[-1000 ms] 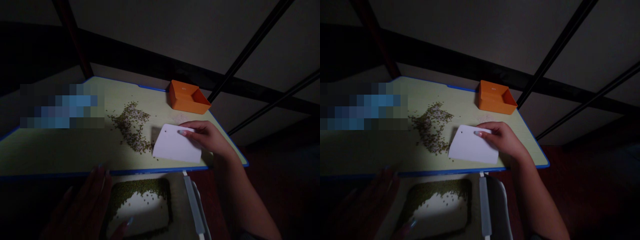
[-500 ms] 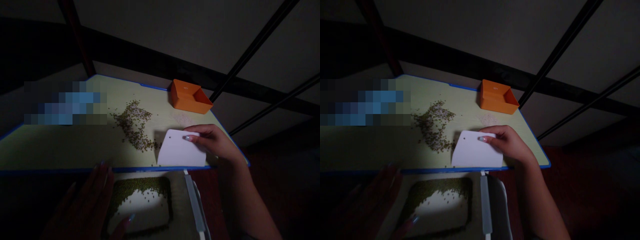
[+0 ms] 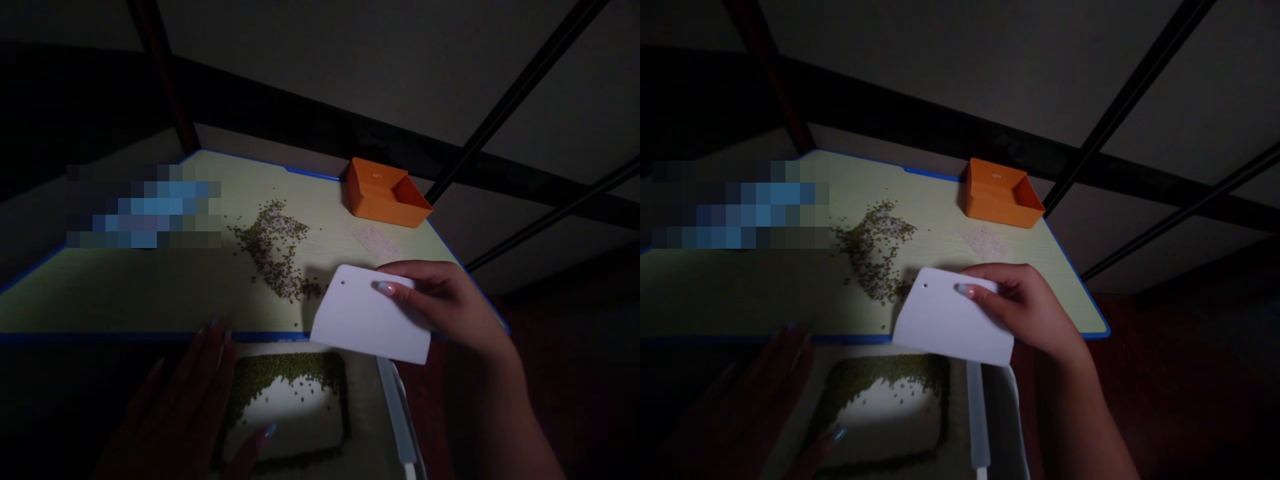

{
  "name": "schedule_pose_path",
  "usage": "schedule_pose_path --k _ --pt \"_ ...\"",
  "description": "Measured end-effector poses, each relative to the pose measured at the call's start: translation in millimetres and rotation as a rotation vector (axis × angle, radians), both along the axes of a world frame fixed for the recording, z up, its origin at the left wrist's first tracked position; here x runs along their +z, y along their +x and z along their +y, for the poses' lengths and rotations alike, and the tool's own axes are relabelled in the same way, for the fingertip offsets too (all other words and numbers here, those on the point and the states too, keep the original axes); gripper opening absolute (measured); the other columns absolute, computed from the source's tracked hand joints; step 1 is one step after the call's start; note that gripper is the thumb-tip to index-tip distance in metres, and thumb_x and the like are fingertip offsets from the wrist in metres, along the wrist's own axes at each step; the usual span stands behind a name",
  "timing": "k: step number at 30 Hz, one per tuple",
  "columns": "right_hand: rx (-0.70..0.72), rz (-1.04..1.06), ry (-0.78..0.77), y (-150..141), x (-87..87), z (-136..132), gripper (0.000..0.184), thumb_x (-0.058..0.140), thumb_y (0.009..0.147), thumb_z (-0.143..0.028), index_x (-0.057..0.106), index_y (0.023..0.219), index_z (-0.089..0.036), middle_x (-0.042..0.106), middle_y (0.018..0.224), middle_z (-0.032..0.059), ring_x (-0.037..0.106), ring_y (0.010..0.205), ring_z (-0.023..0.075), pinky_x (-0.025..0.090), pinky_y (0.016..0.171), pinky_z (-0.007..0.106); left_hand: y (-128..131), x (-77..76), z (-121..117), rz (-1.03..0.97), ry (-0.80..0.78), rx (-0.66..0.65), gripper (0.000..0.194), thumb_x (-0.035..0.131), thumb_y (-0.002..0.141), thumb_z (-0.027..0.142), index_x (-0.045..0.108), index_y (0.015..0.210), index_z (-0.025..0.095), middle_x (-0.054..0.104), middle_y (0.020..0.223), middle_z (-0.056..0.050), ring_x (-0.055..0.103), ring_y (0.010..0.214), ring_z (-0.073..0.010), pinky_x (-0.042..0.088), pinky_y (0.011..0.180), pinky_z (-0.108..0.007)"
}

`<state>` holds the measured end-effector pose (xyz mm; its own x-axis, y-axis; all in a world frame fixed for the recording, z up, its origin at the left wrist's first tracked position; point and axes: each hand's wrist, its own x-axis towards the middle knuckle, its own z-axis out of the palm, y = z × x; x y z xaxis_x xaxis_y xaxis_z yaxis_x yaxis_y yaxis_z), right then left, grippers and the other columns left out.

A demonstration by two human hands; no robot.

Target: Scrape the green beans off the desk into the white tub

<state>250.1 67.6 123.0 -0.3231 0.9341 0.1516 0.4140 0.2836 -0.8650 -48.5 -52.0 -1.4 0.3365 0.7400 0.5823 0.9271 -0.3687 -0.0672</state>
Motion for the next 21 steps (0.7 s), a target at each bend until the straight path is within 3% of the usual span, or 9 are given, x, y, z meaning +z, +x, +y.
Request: schedule_pose_path --k 4,7,11,16,19,21 --pt "-0.07 0.013 0.069 -13 1.2 -9 0.019 0.066 0.086 -0.033 0.077 0.095 -0.02 0.077 0.087 0.0052 0.067 0.07 0.0144 0.047 0.053 0.021 5 7.6 2 0.004 -0.044 0.07 0.074 0.044 0.083 0.054 0.033 0.145 0.016 0.039 0.153 -0.013 0.03 0.145 -0.027 0.022 0.119 -0.046" --pt "-0.032 -0.045 0.094 -23 1.9 -7 0.02 0.063 0.089 -0.032 0.076 0.097 -0.019 0.077 0.091 0.0061 0.068 0.073 0.0158 0.048 0.056 0.023 13 20.9 9 -0.038 -0.064 0.129 0.07 0.043 0.081 0.062 0.041 0.141 0.025 0.05 0.146 -0.007 0.037 0.141 -0.0289 0.031 0.115 -0.048" --pt "0.035 -0.135 0.109 -30 4.0 0 0.019 0.061 0.09 -0.029 0.075 0.098 -0.018 0.077 0.09 0.0056 0.067 0.074 0.0149 0.048 0.059 0.023 19 33.2 15 -0.062 -0.063 0.149 0.071 0.042 0.081 0.065 0.044 0.139 0.026 0.053 0.143 -0.007 0.039 0.14 -0.0291 0.034 0.113 -0.047" --pt "0.065 -0.088 0.062 -18 4.1 -11 0.018 0.063 0.089 -0.034 0.074 0.095 -0.022 0.076 0.083 0.0025 0.065 0.066 0.0133 0.047 0.051 0.021 10 22.2 8 -0.032 -0.022 0.102 0.071 0.044 0.081 0.06 0.04 0.142 0.024 0.048 0.148 -0.008 0.033 0.143 -0.0269 0.027 0.117 -0.045" --pt "-0.098 -0.058 0.15 -6 5.7 -33 0.013 0.063 0.09 -0.033 0.073 0.092 -0.025 0.074 0.075 0.001 0.065 0.059 0.0135 0.045 0.044 0.021 3 13.2 3 0.037 0.024 0.003 0.078 0.049 0.081 0.051 0.031 0.145 0.011 0.033 0.156 -0.014 0.022 0.148 -0.0241 0.015 0.121 -0.04" --pt "-0.225 -0.136 0.302 -2 6.6 -53 0.01 0.061 0.09 -0.029 0.071 0.092 -0.026 0.073 0.071 0.0009 0.063 0.052 0.0138 0.044 0.039 0.022 1 10.1 2 0.057 0.039 -0.03 0.081 0.051 0.08 0.046 0.028 0.145 0.004 0.026 0.158 -0.019 0.018 0.149 -0.0243 0.011 0.122 -0.04"
